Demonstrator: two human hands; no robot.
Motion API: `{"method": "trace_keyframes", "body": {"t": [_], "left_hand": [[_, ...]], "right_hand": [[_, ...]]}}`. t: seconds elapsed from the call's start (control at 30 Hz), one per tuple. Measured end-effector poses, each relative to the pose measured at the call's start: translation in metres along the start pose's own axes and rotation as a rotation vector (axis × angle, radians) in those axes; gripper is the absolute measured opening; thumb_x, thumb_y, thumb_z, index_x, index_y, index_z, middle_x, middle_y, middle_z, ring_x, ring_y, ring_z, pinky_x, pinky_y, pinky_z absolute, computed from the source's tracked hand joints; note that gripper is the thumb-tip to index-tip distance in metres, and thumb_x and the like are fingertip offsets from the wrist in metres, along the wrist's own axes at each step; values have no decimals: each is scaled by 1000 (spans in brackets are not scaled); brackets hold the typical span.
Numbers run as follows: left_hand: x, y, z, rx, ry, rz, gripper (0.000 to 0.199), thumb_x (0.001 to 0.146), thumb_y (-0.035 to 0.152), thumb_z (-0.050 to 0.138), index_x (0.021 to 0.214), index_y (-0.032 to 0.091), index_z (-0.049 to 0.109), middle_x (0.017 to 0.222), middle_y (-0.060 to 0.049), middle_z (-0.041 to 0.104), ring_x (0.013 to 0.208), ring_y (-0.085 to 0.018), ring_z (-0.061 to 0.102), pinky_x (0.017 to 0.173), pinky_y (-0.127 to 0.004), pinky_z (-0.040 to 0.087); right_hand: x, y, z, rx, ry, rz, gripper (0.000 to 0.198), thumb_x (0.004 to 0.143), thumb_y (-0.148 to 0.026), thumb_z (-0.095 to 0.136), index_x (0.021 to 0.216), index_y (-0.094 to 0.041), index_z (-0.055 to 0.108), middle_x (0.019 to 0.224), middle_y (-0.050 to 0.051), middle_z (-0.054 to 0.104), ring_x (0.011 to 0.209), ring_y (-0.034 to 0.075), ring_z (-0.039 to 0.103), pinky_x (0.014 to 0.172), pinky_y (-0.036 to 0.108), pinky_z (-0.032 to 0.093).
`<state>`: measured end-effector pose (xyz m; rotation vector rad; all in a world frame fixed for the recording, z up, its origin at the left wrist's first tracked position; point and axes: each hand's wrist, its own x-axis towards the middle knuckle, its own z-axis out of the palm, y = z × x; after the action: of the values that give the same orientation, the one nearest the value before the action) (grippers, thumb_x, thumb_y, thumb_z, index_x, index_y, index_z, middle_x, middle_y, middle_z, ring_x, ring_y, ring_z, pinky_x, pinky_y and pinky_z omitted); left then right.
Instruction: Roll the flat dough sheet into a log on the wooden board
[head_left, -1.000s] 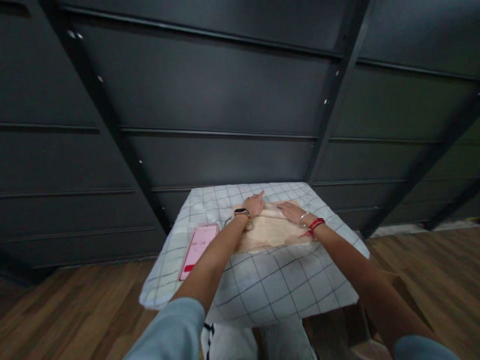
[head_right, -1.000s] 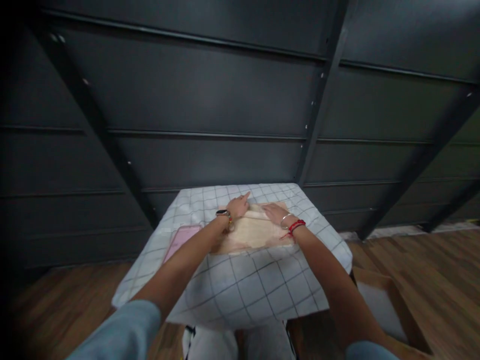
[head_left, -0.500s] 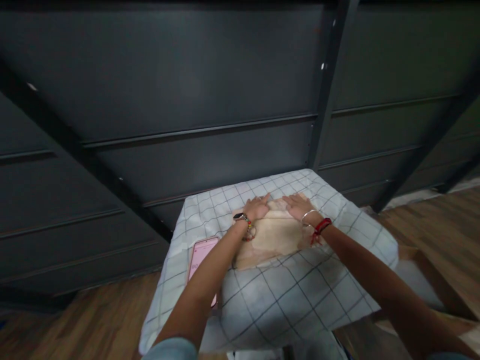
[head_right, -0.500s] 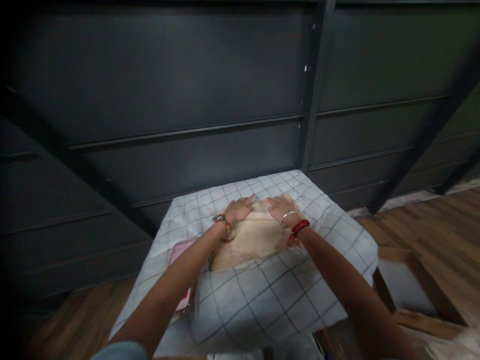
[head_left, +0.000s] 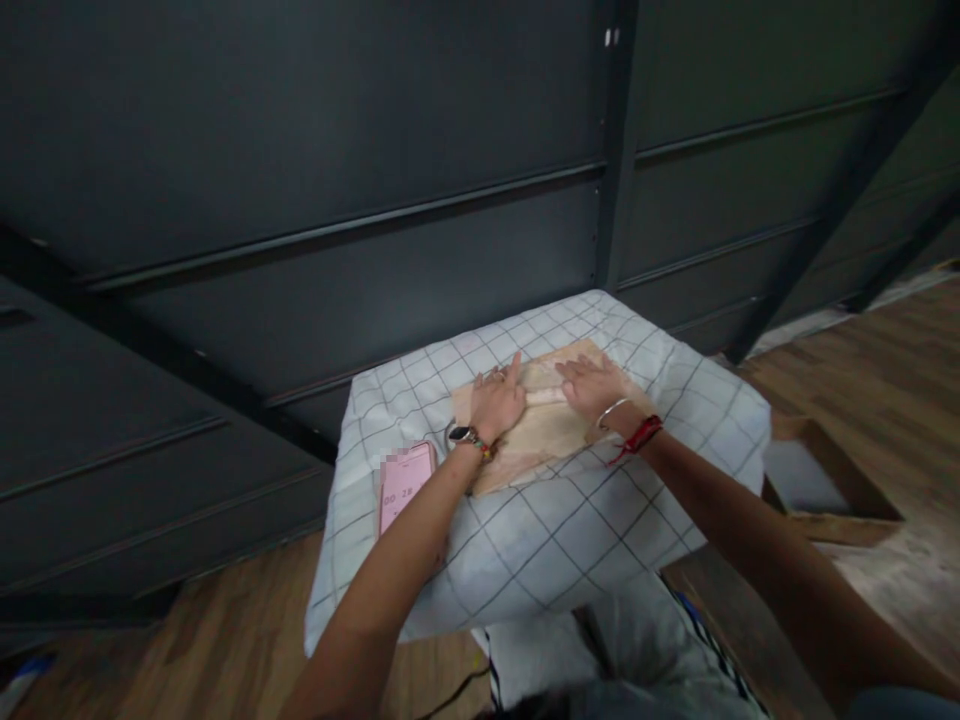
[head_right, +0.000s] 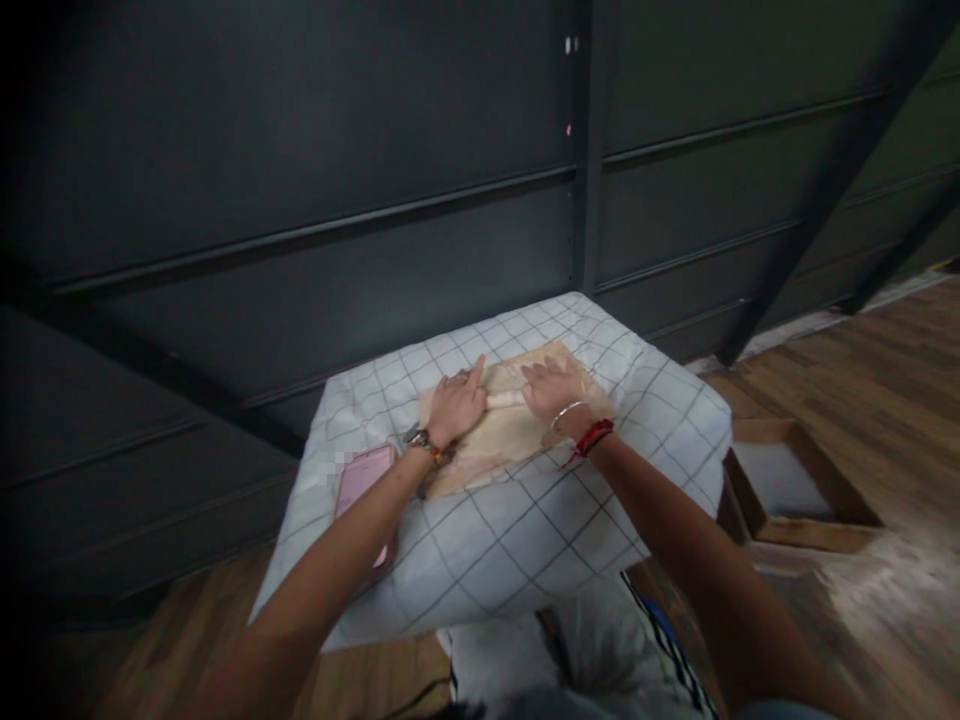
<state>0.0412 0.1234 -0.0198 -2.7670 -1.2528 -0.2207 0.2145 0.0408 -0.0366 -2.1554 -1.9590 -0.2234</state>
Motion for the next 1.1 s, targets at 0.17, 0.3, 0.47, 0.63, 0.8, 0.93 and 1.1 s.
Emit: {"method": "trace_keyframes", "body": {"t": [0.17, 0.3, 0.47, 0.63, 0.8, 0.93, 1.1], "left_hand": [[-19, 7, -3, -7, 38, -7, 60, 93, 26, 22, 151, 18, 7, 139, -9, 48, 135, -22, 32, 108, -42, 25], [-14, 7, -11, -19, -91, -35, 56, 94, 29, 20, 150, 22, 11, 136, -9, 51, 130, -20, 40, 106, -41, 29], [2, 7, -20, -38, -137, -102, 56, 94, 32, 21, 148, 17, 17, 132, -13, 53, 120, -22, 50, 101, -39, 34], [16, 9, -15, -94, -131, -226, 54, 94, 33, 19, 146, 19, 28, 125, -12, 59, 113, -24, 55, 90, -36, 42], [36, -2, -2, -178, -201, -237, 56, 91, 34, 24, 144, 15, 29, 133, -15, 52, 119, -27, 51, 92, -39, 42], [45, -9, 2, -195, -245, -186, 60, 89, 33, 32, 147, 17, 23, 145, -15, 37, 134, -30, 33, 103, -47, 31], [55, -15, -3, -204, -293, -45, 65, 87, 31, 40, 148, 22, 20, 152, -10, 27, 140, -29, 19, 109, -48, 21]], "right_hand": [[-16, -3, -9, 4, -45, -43, 46, 93, -26, 25, 125, -16, 57, 137, 8, 51, 133, 28, 34, 105, 54, 22], [-9, 0, -17, 37, -178, -47, 46, 95, -29, 24, 129, -22, 54, 140, 6, 48, 132, 28, 35, 102, 56, 28], [21, 12, -18, 32, -198, -82, 46, 95, -33, 30, 136, -20, 47, 141, 10, 46, 131, 26, 38, 102, 50, 32], [50, 24, -5, 2, -224, -185, 47, 93, -20, 27, 130, -6, 52, 132, 18, 54, 122, 23, 49, 102, 36, 35], [77, 36, 10, -4, -270, -309, 49, 89, -15, 29, 132, -6, 51, 135, 14, 52, 124, 21, 48, 105, 34, 31], [91, 40, 11, 26, -318, -398, 49, 88, -18, 33, 133, -10, 51, 134, 12, 53, 123, 21, 48, 104, 33, 33], [96, 36, 8, 85, -342, -428, 48, 89, -26, 37, 134, -13, 50, 136, 10, 52, 126, 22, 45, 106, 35, 30]]}}
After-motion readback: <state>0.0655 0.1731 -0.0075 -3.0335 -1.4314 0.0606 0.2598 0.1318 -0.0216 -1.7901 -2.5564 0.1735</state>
